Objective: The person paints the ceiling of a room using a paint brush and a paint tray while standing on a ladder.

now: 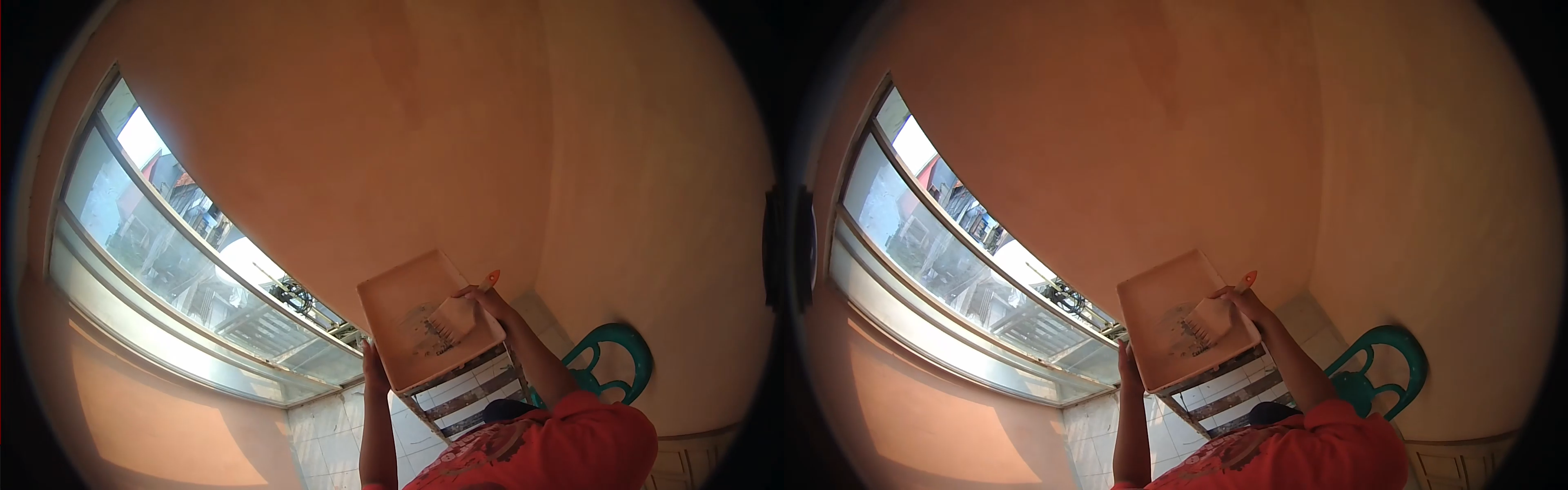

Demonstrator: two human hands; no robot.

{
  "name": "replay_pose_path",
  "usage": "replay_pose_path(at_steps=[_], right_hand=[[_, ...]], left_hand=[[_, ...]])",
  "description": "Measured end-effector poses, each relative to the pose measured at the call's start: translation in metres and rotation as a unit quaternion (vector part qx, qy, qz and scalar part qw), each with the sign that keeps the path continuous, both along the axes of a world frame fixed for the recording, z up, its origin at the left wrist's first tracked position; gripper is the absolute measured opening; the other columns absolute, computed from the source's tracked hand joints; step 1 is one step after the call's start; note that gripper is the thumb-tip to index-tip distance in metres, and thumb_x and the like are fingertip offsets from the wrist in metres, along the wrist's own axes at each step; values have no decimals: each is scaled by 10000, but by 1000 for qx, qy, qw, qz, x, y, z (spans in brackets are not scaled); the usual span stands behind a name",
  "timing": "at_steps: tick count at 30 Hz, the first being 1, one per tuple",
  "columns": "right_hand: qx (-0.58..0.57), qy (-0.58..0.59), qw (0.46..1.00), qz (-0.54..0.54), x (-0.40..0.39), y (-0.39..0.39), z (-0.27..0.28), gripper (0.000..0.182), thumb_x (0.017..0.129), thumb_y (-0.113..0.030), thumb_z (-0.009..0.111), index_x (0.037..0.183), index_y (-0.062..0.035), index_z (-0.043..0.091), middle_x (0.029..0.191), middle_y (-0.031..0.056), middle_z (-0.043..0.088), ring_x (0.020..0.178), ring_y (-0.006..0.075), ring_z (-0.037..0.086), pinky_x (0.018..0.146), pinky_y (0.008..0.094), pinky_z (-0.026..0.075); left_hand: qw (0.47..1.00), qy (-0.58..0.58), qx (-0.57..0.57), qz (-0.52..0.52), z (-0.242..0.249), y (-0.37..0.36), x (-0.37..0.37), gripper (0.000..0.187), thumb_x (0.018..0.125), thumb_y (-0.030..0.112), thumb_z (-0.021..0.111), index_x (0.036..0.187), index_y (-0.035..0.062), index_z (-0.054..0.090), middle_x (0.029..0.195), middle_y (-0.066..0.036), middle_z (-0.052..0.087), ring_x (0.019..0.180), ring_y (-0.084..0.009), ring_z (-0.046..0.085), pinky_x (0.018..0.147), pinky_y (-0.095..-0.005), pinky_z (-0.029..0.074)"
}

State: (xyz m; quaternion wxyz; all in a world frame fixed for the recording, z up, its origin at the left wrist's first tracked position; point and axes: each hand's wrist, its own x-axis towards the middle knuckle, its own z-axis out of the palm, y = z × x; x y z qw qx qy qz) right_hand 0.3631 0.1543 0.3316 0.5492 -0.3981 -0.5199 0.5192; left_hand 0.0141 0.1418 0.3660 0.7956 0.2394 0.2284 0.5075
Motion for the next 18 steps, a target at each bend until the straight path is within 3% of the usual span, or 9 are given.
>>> replay_pose_path(at_steps=[1,3,11,12,13,14,16,18], right_hand=[[5,-8,1000,1,1,-1,1,337,932,-209,521,1135,-13,706,1149,94,697,1091,183,620,997,330,455],[-21,-39,999,-10,1,-7,5,331,934,-201,522,1136,-15,707,1157,95,696,1104,185,616,1009,332,450],[-58,-109,990,-72,-6,-20,25,332,919,-227,593,1148,-13,702,1197,124,682,1150,228,607,1021,344,443],[4,-301,930,-210,-11,-16,20,349,916,-243,615,1154,-3,697,1198,135,683,1128,250,622,995,351,458],[65,-475,813,-332,-13,-17,14,369,913,-260,636,1161,7,692,1199,146,683,1107,273,638,970,358,472],[61,-477,813,-329,-9,-22,7,369,913,-260,636,1161,7,692,1199,146,683,1107,273,638,970,358,472],[22,-401,905,-138,-19,-34,62,402,917,-310,656,1183,-11,693,1154,149,700,1038,288,671,893,363,505],[6,-353,929,-109,-30,-39,89,401,919,-324,660,1189,-29,697,1111,143,713,1000,280,685,870,362,516]], left_hand=[[1000,-8,5,1,-9,4,6,503,1016,312,531,1417,18,448,1322,-166,571,1134,-272,615,970,-416,502],[982,187,0,-21,-31,8,7,501,967,255,579,1394,16,471,1270,-161,588,1122,-283,614,962,-417,507],[979,205,-2,1,-31,12,12,535,922,231,597,1387,0,471,1237,-165,597,1091,-293,618,930,-416,522],[978,209,-4,3,-36,15,11,533,915,224,595,1383,0,476,1235,-165,598,1090,-294,618,928,-413,521],[977,212,-9,5,-42,15,10,531,908,217,593,1379,-1,480,1234,-165,600,1089,-294,617,926,-410,519],[977,212,-14,5,-49,16,10,531,908,217,593,1379,-1,480,1234,-165,600,1089,-294,617,926,-410,519],[976,219,11,5,-51,17,9,517,893,194,584,1365,3,493,1232,-163,602,1091,-293,614,926,-406,514],[977,211,27,25,-45,15,12,505,881,175,577,1351,7,503,1226,-162,607,1091,-296,619,932,-406,516]])
